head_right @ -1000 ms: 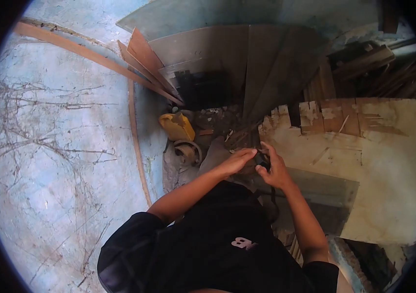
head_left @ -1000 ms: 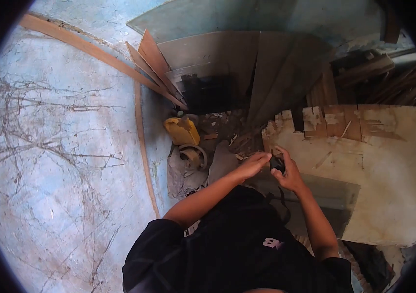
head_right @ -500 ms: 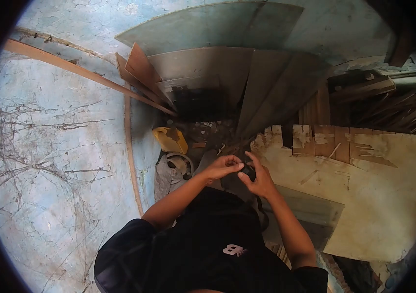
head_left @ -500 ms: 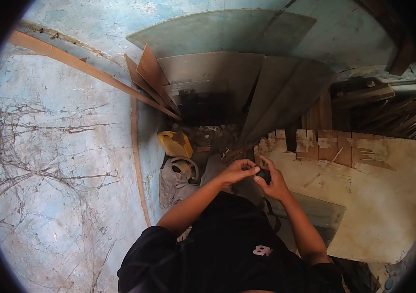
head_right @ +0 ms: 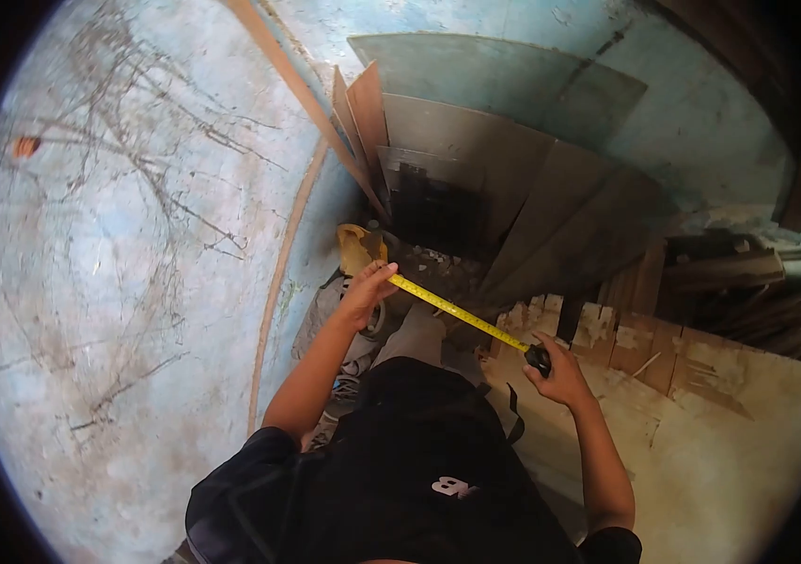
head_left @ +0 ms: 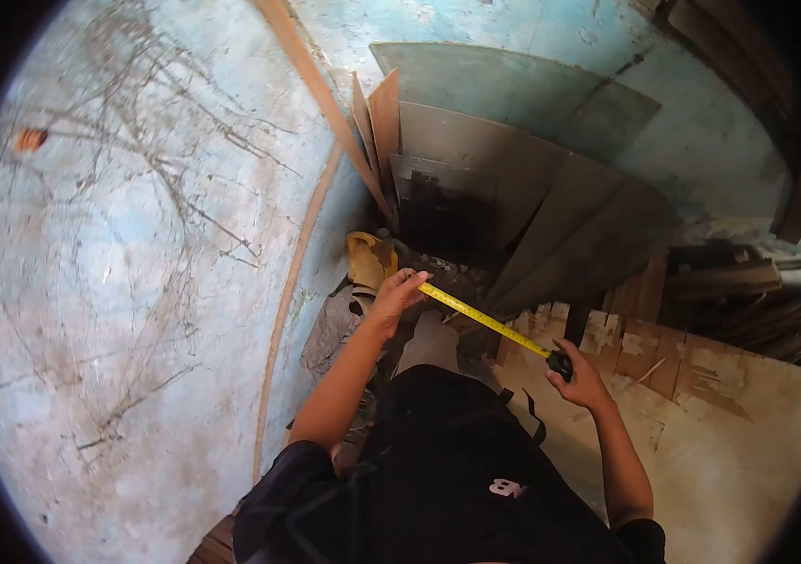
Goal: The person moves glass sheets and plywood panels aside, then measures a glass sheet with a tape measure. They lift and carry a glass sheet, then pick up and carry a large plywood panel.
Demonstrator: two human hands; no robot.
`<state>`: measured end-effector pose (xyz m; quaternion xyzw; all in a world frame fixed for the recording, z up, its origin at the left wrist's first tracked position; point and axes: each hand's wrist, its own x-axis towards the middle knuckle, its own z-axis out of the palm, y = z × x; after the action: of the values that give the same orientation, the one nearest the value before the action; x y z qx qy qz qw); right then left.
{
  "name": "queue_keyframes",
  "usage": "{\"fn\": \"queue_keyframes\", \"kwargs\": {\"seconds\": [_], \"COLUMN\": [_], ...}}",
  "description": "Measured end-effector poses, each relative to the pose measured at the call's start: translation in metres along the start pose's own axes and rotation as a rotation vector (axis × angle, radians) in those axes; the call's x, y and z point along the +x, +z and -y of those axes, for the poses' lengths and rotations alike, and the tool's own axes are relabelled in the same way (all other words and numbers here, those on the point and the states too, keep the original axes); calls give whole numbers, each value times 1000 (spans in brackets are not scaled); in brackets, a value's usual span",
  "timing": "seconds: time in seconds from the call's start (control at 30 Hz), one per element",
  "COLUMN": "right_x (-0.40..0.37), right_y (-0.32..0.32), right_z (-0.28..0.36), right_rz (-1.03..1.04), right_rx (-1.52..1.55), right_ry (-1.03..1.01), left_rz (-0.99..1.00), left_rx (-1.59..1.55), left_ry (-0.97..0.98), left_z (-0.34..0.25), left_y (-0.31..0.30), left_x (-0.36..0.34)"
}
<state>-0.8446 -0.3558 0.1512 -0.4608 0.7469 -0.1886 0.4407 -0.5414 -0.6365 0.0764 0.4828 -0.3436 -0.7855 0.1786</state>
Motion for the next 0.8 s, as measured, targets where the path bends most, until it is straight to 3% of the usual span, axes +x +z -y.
{"fn": "queue_keyframes", "kwargs": {"seconds": [0.07, 0.2, 0.33, 0.5, 0.8], "right_x": [8, 38, 55, 68, 80], "right_y": [2, 29, 33, 40, 41], "right_z": [12, 40, 90, 98, 107], "right_rz": [8, -95, -101, -234, -371], "right_rx": [1, -54, 99, 159, 219], "right_ry": [-39, -197, -134, -107, -23], "left_rz": [-25, 165, 368, 353, 493], "left_rx": [-33, -6, 125, -5, 109], "left_ry": [19, 93, 69, -70, -141], "left_z": [6, 25, 41, 25, -5], "left_y": [6, 63, 93, 111, 113], "left_x": [0, -5, -11, -3, 24]}}
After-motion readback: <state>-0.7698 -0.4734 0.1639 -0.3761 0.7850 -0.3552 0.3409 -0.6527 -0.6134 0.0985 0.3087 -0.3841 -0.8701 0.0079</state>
